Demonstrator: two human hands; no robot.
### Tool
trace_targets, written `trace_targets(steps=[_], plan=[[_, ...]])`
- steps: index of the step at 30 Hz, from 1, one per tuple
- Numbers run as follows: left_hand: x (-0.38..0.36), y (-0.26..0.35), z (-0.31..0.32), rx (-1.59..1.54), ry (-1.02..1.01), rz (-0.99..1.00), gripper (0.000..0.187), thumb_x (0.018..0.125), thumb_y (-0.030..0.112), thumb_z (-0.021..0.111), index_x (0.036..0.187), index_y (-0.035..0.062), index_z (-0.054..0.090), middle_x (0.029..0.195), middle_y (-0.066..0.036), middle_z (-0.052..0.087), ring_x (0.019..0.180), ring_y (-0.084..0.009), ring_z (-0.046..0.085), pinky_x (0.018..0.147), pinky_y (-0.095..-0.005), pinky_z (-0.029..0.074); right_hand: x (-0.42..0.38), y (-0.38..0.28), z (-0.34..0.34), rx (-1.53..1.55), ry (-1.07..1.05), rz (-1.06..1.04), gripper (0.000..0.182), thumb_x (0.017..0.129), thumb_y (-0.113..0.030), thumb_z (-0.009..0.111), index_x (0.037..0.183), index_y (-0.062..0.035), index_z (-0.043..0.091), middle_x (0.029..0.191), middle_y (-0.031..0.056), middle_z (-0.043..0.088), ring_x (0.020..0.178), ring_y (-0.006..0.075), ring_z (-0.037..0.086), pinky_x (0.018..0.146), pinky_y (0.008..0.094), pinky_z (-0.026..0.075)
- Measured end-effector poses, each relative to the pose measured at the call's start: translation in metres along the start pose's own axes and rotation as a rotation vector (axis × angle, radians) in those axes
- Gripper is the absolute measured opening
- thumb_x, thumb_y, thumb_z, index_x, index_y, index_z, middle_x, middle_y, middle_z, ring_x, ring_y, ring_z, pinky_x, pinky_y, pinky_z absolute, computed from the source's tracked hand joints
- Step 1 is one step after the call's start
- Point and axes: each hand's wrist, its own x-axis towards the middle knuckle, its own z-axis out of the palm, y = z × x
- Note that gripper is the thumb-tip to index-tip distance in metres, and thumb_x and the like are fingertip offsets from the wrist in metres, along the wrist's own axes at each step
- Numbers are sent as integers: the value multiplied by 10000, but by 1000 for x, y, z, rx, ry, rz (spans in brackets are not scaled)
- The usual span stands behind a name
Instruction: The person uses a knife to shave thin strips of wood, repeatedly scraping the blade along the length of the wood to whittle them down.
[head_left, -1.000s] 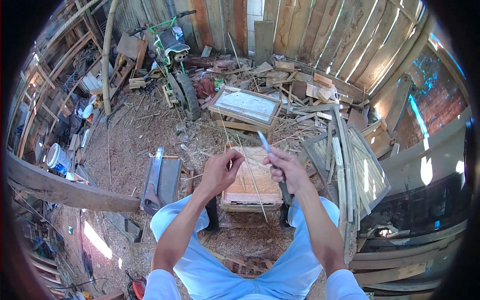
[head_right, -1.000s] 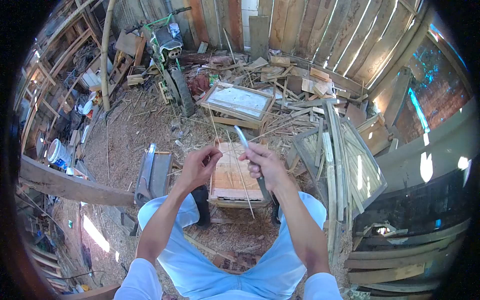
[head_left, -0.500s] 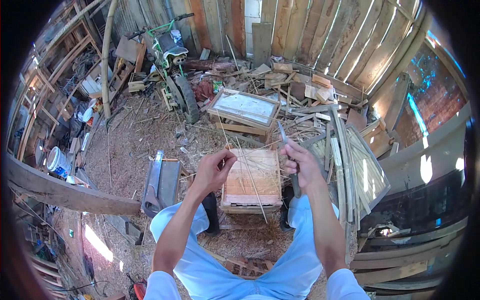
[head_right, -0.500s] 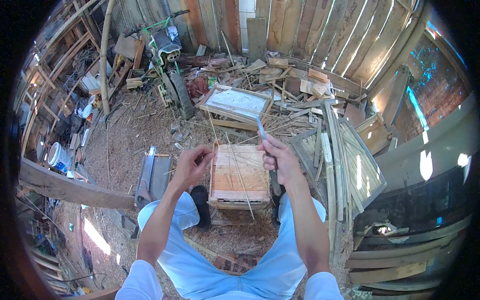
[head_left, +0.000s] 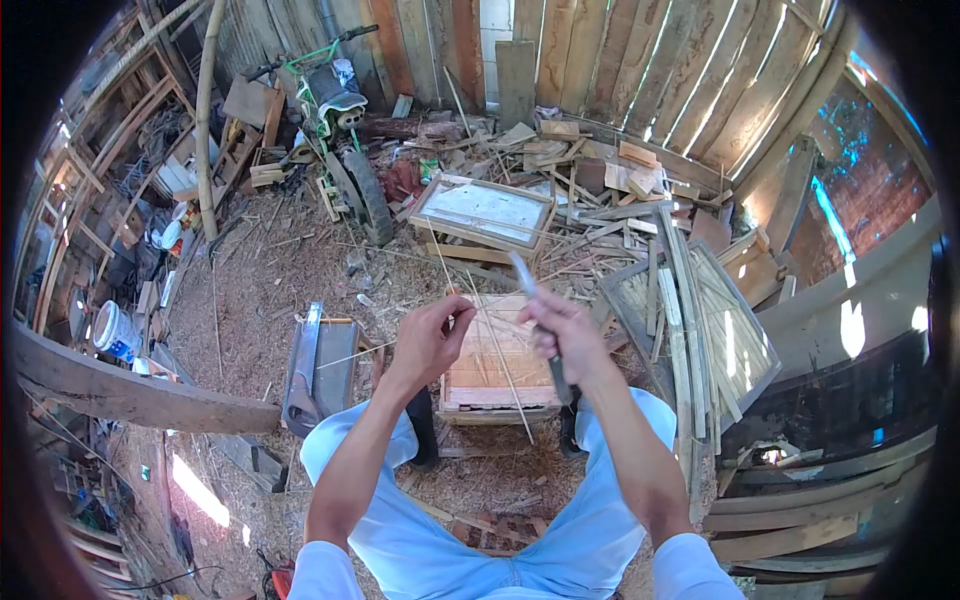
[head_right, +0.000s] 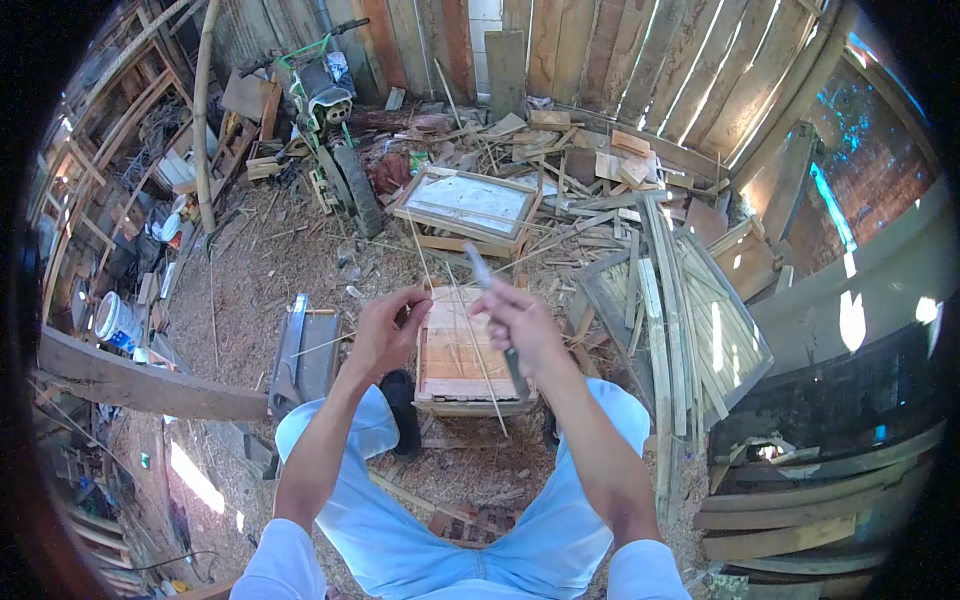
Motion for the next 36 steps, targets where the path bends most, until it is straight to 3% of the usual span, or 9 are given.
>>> trace_targets(steps=[3,5,12,14,17,24,26,33,36], plan=[[1,-1,-3,0,-18,-85,90,834,121,642,882,45,634,698,-123,644,557,-277,617,512,-355,461,0,-11,-10,81,36,-54,310,938,-117,544,1245,-71,543,852,28,581,522,34,385,421,160,326],[-1,2,0,5,26,-4,76,822,67,648,886,28,639,692,-122,632,521,-207,579,476,-312,427,-2,-1,-6,47,20,27,309,937,-114,545,1242,-65,541,863,30,588,530,34,388,424,160,325],[-2,3,2,48,24,-14,85,821,83,659,888,35,643,685,-114,632,497,-196,566,465,-313,419,-1,5,-1,73,-75,70,332,941,-115,537,1265,-43,520,872,28,588,554,37,379,435,162,317],[-1,0,8,13,75,108,81,821,85,661,882,35,642,670,-113,625,487,-188,556,452,-311,405,-4,0,-1,58,-48,56,352,941,-117,537,1284,-40,507,870,24,582,558,34,383,434,161,317],[-1,11,1,35,-21,-35,65,837,114,637,866,56,627,689,-109,642,536,-258,607,504,-355,455,-8,7,9,-46,-37,5,351,941,-119,537,1283,-42,508,863,20,578,553,31,392,433,159,318],[-3,-1,-4,36,-28,-98,70,837,118,637,851,49,629,689,-109,643,520,-256,597,492,-348,444,2,-8,-18,48,67,-9,320,944,-102,526,1262,-63,526,865,27,579,532,37,399,428,164,321],[-4,-4,1,12,8,-3,77,838,125,638,850,49,630,685,-109,642,511,-252,592,484,-344,436,-1,3,-2,63,20,10,320,943,-101,528,1260,-63,526,868,28,576,532,37,395,429,164,321],[-3,5,-2,12,18,-25,79,835,125,642,851,48,630,681,-107,640,499,-235,587,478,-341,430,0,-2,-8,70,-12,-27,306,944,-114,533,1244,-52,529,863,37,569,530,37,390,430,169,323],[-3,1,-2,-19,-24,-32,75,826,84,654,871,25,640,667,-112,621,505,-178,558,475,-295,406,-6,3,5,-28,-12,32,327,933,-115,551,1257,-72,530,855,22,575,523,34,386,434,167,334]])
